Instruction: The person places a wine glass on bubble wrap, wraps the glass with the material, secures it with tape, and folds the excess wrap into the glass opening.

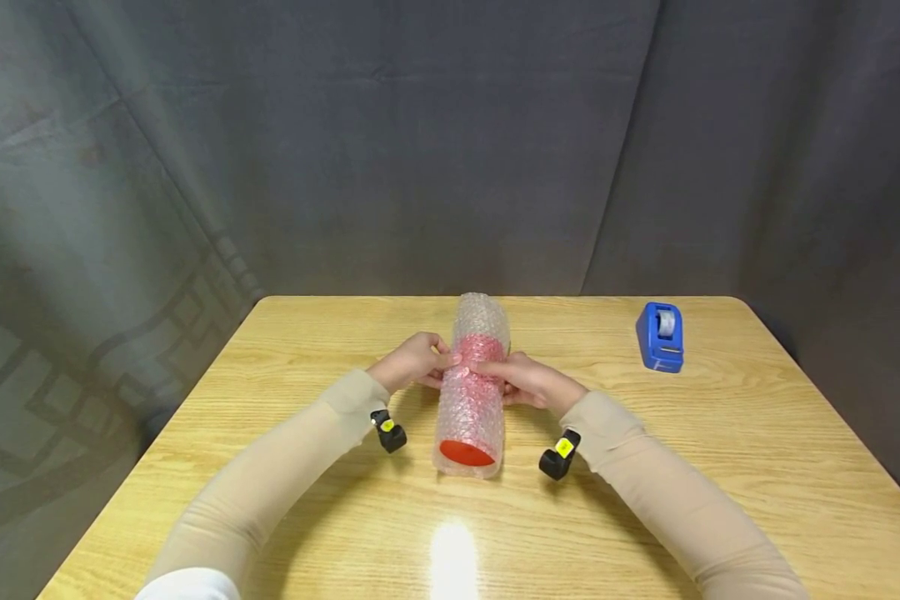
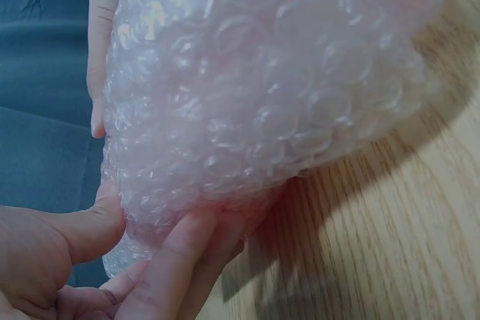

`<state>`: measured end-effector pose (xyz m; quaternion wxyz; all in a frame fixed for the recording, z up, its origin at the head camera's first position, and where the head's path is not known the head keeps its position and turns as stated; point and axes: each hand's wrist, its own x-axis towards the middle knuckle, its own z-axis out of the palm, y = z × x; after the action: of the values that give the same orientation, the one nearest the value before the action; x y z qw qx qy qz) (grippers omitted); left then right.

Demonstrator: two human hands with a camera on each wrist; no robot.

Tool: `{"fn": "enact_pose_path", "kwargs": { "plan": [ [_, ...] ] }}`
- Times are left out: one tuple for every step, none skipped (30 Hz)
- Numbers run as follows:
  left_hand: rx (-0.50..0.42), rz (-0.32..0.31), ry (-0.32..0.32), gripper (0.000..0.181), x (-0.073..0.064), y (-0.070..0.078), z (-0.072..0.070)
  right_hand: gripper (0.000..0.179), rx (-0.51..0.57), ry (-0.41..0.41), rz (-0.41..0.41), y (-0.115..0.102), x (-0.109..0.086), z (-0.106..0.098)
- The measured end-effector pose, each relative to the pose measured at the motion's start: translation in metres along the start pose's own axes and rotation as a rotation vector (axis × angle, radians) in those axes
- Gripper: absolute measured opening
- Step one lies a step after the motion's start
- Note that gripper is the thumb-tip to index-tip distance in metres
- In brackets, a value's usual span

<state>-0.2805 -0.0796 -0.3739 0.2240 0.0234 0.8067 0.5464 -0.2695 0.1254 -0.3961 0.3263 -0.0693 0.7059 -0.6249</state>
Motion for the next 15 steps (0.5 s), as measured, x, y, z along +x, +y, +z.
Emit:
{"fn": "enact_pose_path", "kwargs": {
  "plan": [
    [-0.002,0.001,0.001,0.017,-0.0001,0.0001,-0.0002,0.054,0.002,0.001,0.0,-0.0001,0.0002,0.0004],
    [-0.001,0.002,0.0,0.016,-0.0001,0.0002,-0.0003,0.053,0.004,-0.002,-0.001,-0.0001,0.0005,0.0006],
    [-0.003,0.001,0.0,0.016,0.0,0.0001,-0.0005,0.053,0.007,-0.003,-0.003,0.0,0.0007,0.0006],
    [-0.002,0.001,0.0,0.015,0.0003,0.0,-0.0007,0.052,0.008,-0.005,-0.003,0.0002,0.0009,0.0005],
    [-0.002,0.0,0.0,0.015,0.0007,-0.0002,-0.0008,0.052,0.012,-0.007,-0.004,0.0004,0.001,0.0004],
    [-0.004,0.0,0.0,0.015,0.0011,-0.0005,-0.0008,0.052,0.017,-0.007,-0.004,0.0005,0.001,0.0002],
    [-0.004,0.0,0.001,0.016,0.0015,-0.0007,-0.0008,0.052,0.021,-0.009,-0.004,0.0006,0.0011,0.0001],
    [0.0,0.0,0.001,0.016,0.0018,-0.0009,-0.0008,0.052,0.023,-0.011,-0.005,0.0007,0.0012,0.0001],
    [-0.001,0.002,0.0,0.016,0.0021,-0.0011,-0.0007,0.052,0.023,-0.012,-0.006,0.0007,0.0011,0.0001],
    [-0.003,0.002,-0.001,0.016,0.0021,-0.0012,-0.0007,0.052,0.024,-0.011,-0.004,0.0006,0.0012,0.0002],
    [-0.007,0.003,-0.002,0.016,0.0019,-0.0012,-0.0006,0.053,0.026,-0.011,-0.003,0.0004,0.0012,0.0001],
    [-0.012,0.004,-0.004,0.016,0.0017,-0.0011,-0.0006,0.053,0.024,-0.012,-0.003,0.0002,0.0013,0.0002],
    [-0.011,0.005,-0.005,0.016,0.0013,-0.0011,-0.0006,0.054,0.023,-0.012,-0.002,0.0001,0.0014,0.0002],
    [-0.012,0.006,-0.007,0.015,0.0009,-0.0009,-0.0006,0.054,0.026,-0.009,0.003,-0.0001,0.0016,0.0003],
    [-0.015,0.007,-0.008,0.015,0.0004,-0.0006,-0.0006,0.055,0.029,-0.007,0.008,-0.0002,0.0017,0.0002]
  ]
}}
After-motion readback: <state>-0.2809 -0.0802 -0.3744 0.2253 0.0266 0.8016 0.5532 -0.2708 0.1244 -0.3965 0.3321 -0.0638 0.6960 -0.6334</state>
